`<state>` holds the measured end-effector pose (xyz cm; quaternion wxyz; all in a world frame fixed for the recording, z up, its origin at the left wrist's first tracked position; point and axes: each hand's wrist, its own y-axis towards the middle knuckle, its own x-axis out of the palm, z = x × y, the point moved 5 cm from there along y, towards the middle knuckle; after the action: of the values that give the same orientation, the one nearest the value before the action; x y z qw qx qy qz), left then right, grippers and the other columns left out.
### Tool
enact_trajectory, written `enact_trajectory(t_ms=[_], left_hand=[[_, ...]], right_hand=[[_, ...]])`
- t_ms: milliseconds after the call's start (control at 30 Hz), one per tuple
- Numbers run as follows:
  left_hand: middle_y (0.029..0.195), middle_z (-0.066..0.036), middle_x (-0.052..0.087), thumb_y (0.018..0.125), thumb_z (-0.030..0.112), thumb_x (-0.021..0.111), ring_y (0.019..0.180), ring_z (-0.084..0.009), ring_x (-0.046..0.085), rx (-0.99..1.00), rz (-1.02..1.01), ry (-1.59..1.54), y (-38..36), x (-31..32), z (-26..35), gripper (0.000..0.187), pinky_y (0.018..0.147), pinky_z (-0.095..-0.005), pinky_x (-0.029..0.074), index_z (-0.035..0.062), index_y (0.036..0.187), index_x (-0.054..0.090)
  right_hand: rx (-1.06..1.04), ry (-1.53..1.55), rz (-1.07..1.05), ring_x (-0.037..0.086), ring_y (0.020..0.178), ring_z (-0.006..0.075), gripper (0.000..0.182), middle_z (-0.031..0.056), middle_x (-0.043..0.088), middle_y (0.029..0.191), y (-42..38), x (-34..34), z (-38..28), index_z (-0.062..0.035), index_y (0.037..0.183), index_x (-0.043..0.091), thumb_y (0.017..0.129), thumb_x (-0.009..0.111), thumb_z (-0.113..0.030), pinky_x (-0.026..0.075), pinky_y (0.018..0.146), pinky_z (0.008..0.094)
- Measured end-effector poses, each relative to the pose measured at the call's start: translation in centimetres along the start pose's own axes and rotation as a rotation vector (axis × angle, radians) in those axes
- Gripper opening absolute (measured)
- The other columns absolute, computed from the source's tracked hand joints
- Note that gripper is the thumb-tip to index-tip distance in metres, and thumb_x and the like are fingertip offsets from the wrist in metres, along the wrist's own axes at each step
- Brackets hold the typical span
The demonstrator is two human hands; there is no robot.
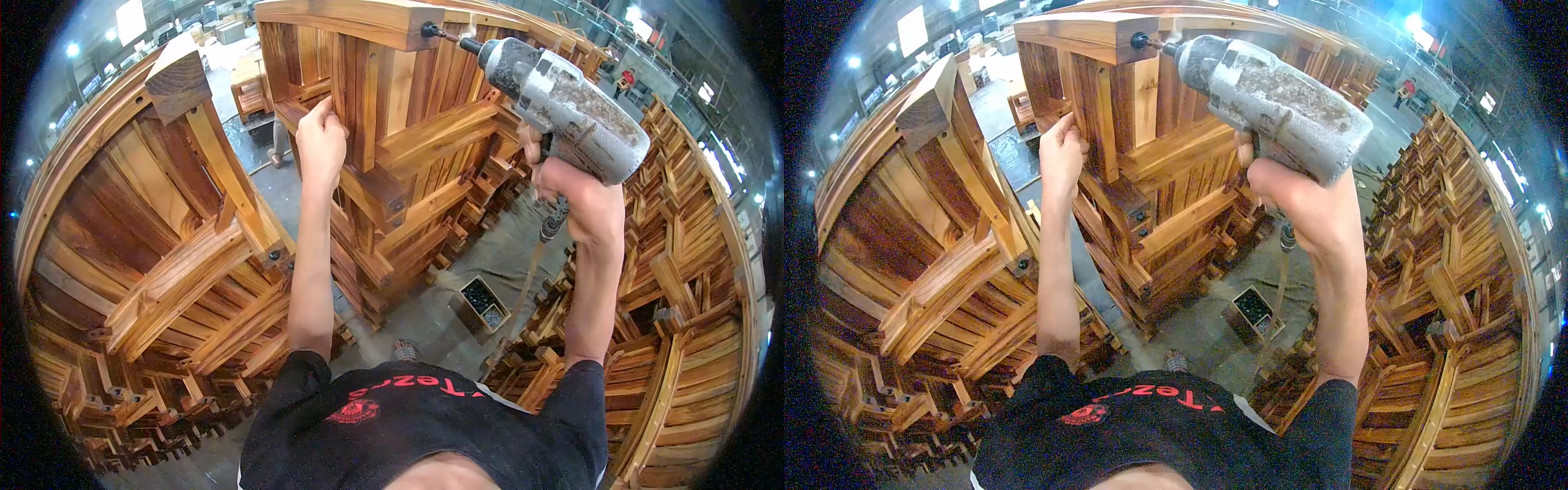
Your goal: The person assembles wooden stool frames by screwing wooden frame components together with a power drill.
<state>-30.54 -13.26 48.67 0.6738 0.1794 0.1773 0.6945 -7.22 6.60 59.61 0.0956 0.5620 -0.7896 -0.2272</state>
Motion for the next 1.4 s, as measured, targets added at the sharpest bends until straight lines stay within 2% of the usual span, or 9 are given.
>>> enact_trajectory(t_ms=[300,467,567,600,733,867,1100,1233,1400], left_hand=[[0.063,-0.002,0.048,0.087,0.002,0.039,0.054,-0.0083,0.045,-0.069,-0.033,-0.041,-0.3,0.1,0.2,0.036,0.05,-0.0248,0.038,-0.0022,0.119,0.056],[0.058,0.004,0.035,0.095,0.01,0.039,0.048,-0.004,0.034,-0.106,0.06,-0.536,-5.1,-0.1,2.2,0.036,0.042,-0.0204,0.028,-0.003,0.128,0.045],[0.055,0.005,0.033,0.097,0.02,0.042,0.041,-0.0039,0.033,-0.302,0.028,-0.675,-12.2,-1.4,1.7,0.031,0.034,-0.0206,0.021,-0.001,0.119,0.048],[0.054,0.005,0.035,0.096,0.02,0.042,0.04,-0.0046,0.033,-0.45,-0.007,-0.723,-14.6,-1.5,0.5,0.027,0.034,-0.0207,0.022,0.0015,0.114,0.051],[0.058,0.001,0.04,0.09,0.016,0.042,0.048,-0.0119,0.04,-1.128,-0.263,-1.014,-25.9,-2.0,-6.2,0.027,0.04,-0.0241,0.03,0.0031,0.112,0.05],[0.064,-0.003,0.046,0.089,0.014,0.043,0.053,-0.0128,0.043,-1.345,-0.27,-0.707,-33.4,-4.6,-9.7,0.031,0.042,-0.0245,0.033,0.0009,0.117,0.045],[0.074,-0.005,0.053,0.093,0.024,0.049,0.054,-0.0107,0.044,-1.24,-0.232,-0.543,-37.3,-8.9,-13.3,0.024,0.045,-0.0245,0.034,0.0015,0.087,0.052],[0.078,-0.006,0.054,0.092,0.02,0.052,0.06,-0.0108,0.045,-1.234,0.033,-0.525,-37.4,-10.9,-13.7,0.02,0.045,-0.0216,0.033,-0.0002,0.093,0.053],[0.081,-0.008,0.055,0.09,0.016,0.048,0.061,-0.012,0.046,-1.116,0.013,-0.62,-37.6,-12.0,-12.6,0.026,0.049,-0.0226,0.036,-0.0045,0.105,0.053]], right_hand=[[-0.024,-0.026,0.007,0.051,0.059,0.0089,0.029,0.0014,0.058,0.077,-0.1,0.3,-0.2,-0.0012,0.092,0.061,0.064,0.057,0.006,0.039,0.048,0.0221],[-0.028,-0.036,0.019,0.049,0.059,0.0078,0.041,0.0013,0.058,0.08,-0.8,-0.1,0.5,-0.0007,0.101,0.06,0.061,0.056,0.008,0.039,0.048,0.0212],[-0.006,0.165,0.125,0.048,0.059,0.0077,0.054,0.0019,0.057,0.082,-3.5,0.5,2.0,-0.0004,0.111,0.056,0.058,0.055,0.011,0.038,0.047,0.0208],[-0.017,0.1,0.159,0.05,0.054,0.0141,0.058,0.0127,0.058,0.081,-4.3,0.6,2.9,0.0053,0.111,0.053,0.053,0.053,0.008,0.037,0.043,0.0232],[0.194,0.372,0.256,0.049,0.051,0.0174,0.054,0.0151,0.057,0.079,-8.4,1.4,7.5,0.0052,0.101,0.054,0.047,0.052,0.008,0.036,0.041,0.025],[0.313,0.417,0.209,0.046,0.051,0.0169,0.049,0.0133,0.054,0.076,-12.3,3.0,12.0,0.0039,0.099,0.053,0.05,0.049,0.009,0.036,0.042,0.0251],[0.509,0.418,0.111,0.045,0.049,0.0101,0.042,0.0068,0.054,0.075,-18.6,5.4,16.5,0.0007,0.096,0.055,0.055,0.052,0.01,0.035,0.043,0.0227],[0.49,0.35,0.026,0.047,0.054,0.0093,0.036,0.0041,0.055,0.074,-21.1,6.4,18.0,0.0003,0.09,0.057,0.056,0.054,0.01,0.037,0.046,0.0224],[0.407,0.253,-0.156,0.056,0.073,0.0104,0.033,0.0027,0.062,0.083,-21.1,6.9,18.7,-0.0002,0.093,0.063,0.061,0.058,0.008,0.044,0.063,0.0242]])
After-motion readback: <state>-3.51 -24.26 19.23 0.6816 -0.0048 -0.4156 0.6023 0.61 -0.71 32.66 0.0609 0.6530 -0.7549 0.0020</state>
